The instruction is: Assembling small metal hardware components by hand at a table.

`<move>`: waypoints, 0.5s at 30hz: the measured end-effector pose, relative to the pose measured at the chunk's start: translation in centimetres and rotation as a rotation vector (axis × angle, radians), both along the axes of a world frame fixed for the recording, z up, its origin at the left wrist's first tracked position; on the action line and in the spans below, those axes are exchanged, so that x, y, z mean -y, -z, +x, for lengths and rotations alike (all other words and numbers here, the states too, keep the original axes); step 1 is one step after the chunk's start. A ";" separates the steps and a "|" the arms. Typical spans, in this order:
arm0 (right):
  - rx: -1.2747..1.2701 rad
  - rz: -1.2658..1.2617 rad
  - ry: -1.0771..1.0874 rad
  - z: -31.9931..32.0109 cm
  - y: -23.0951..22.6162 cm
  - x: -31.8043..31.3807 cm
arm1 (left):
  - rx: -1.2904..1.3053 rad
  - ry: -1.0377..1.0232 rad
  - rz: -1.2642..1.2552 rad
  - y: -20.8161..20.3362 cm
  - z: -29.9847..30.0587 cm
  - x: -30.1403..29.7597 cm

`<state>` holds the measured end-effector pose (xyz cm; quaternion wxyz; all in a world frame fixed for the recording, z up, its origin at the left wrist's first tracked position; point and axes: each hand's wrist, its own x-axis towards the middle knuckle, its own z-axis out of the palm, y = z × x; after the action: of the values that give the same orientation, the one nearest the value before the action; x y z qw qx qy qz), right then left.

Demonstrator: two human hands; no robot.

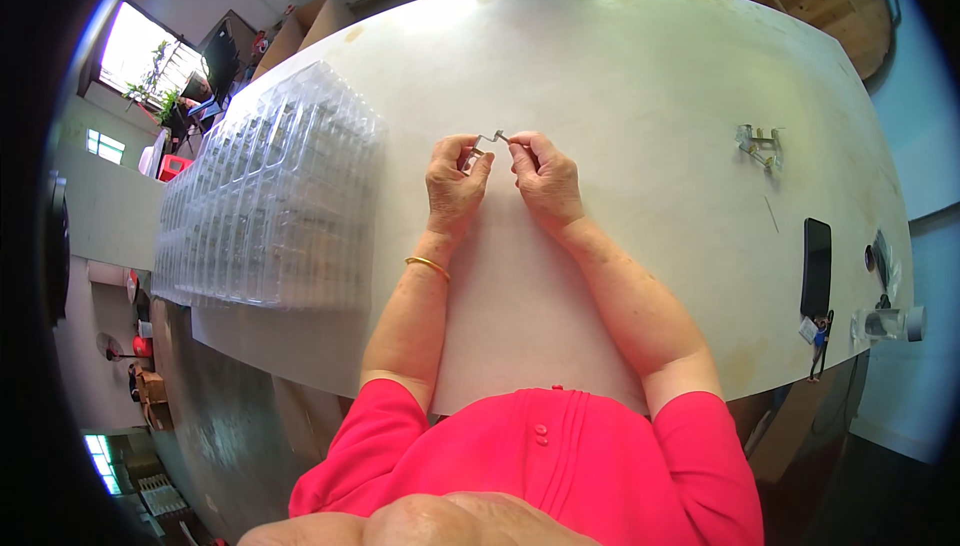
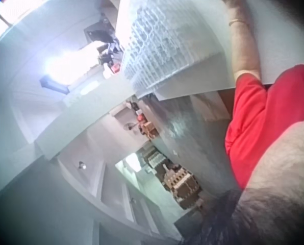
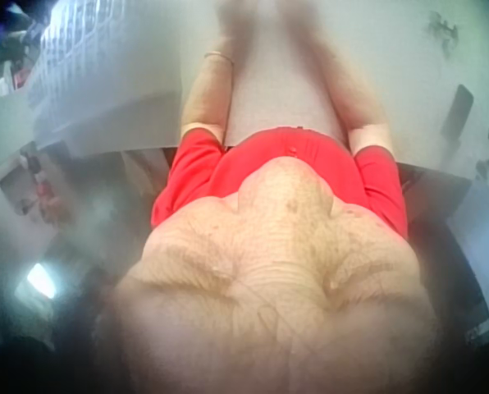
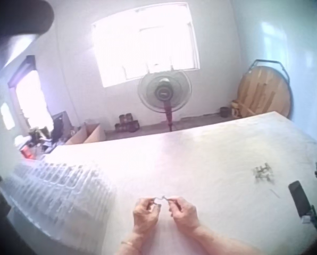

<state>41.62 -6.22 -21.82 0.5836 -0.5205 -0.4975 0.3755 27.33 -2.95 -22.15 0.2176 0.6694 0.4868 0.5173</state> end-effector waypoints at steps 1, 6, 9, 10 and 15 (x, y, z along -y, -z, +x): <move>0.000 0.002 -0.014 -0.2 -0.2 0.0 | -0.035 -0.010 0.035 0.1 -0.2 -0.1; 0.007 0.022 -0.008 -0.1 0.1 -0.1 | -0.180 -0.036 0.126 0.5 -0.5 0.0; 0.040 0.015 -0.029 0.3 0.1 0.1 | -0.212 -0.013 0.226 0.0 0.1 0.4; 0.037 0.023 -0.054 0.5 0.0 0.2 | -0.199 0.020 0.219 -0.2 0.5 0.6; -0.006 -0.032 -0.046 0.3 0.4 0.0 | -0.225 0.039 0.211 -0.4 0.5 1.2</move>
<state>41.91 -6.22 -22.25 0.5678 -0.5171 -0.5015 0.3985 27.80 -4.16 -21.78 0.1001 0.7515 0.4381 0.4831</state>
